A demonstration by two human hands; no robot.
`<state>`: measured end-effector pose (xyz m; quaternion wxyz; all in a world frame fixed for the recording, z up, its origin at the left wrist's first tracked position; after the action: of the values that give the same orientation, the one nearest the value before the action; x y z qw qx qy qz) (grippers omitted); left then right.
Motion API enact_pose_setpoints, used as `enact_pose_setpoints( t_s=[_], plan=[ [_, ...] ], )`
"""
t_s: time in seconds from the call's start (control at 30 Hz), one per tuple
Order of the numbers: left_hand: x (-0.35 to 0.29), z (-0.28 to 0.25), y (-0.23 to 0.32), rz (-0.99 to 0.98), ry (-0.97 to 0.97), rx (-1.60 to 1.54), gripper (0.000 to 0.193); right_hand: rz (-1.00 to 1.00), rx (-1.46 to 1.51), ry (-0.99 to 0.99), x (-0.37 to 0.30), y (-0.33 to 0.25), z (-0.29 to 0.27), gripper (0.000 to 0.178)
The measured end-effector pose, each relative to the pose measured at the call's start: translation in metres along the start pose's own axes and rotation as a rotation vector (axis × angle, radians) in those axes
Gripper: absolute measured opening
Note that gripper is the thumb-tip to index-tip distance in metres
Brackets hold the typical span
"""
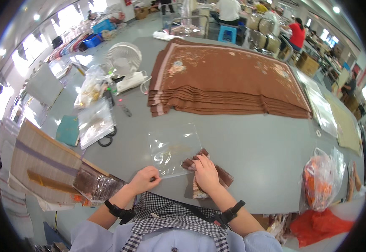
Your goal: The person repeatedly folds brown patterned textiles and places each folded piece into a clear plastic bag. The person stacks the packaged items on the left side of the table.
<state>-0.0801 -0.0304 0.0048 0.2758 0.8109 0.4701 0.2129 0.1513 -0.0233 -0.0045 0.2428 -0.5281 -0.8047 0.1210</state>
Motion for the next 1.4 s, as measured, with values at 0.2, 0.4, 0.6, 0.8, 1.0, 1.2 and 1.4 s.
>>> enact_pose_setpoints(
  t_s=[0.2,0.4,0.6,0.8,1.0,1.2,1.4],
  plan=[
    [0.026,0.018,0.019,0.196,0.164,0.118,0.019,-0.209,0.172,0.006,-0.001,-0.043,-0.003,0.033],
    [0.035,0.015,-0.013,-0.194,0.500,-0.214,0.016,-0.345,0.181,-0.122,-0.004,-0.070,0.010,0.022],
    [0.012,0.044,0.021,0.023,0.250,0.278,0.044,-0.036,-0.042,-0.062,-0.001,-0.032,-0.006,0.022],
    [0.008,0.044,0.035,-0.080,0.198,0.263,0.058,-0.160,0.105,-0.017,0.011,-0.041,0.012,0.038],
    [0.009,0.044,0.064,0.285,0.183,0.099,0.057,-0.376,-0.266,-0.236,0.023,-0.049,0.056,0.055],
    [0.008,0.032,0.059,0.274,0.172,0.151,0.060,-0.120,-0.075,-0.202,0.075,-0.038,0.067,0.071],
    [0.006,0.030,0.055,0.289,0.248,0.167,0.060,-0.210,0.418,-0.243,0.011,-0.062,0.012,0.059]
  ],
)
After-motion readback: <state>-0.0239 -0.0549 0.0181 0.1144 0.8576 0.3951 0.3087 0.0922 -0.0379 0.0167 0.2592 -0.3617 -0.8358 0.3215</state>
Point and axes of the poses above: each hand's wrist, its own x-axis towards the middle knuckle, its own z-axis out of the palm, y = z × x, the point moved 6 cm from there along x, towards the middle knuckle, and after that the axes turned 3 degrees about x, right-handed, at the moved point
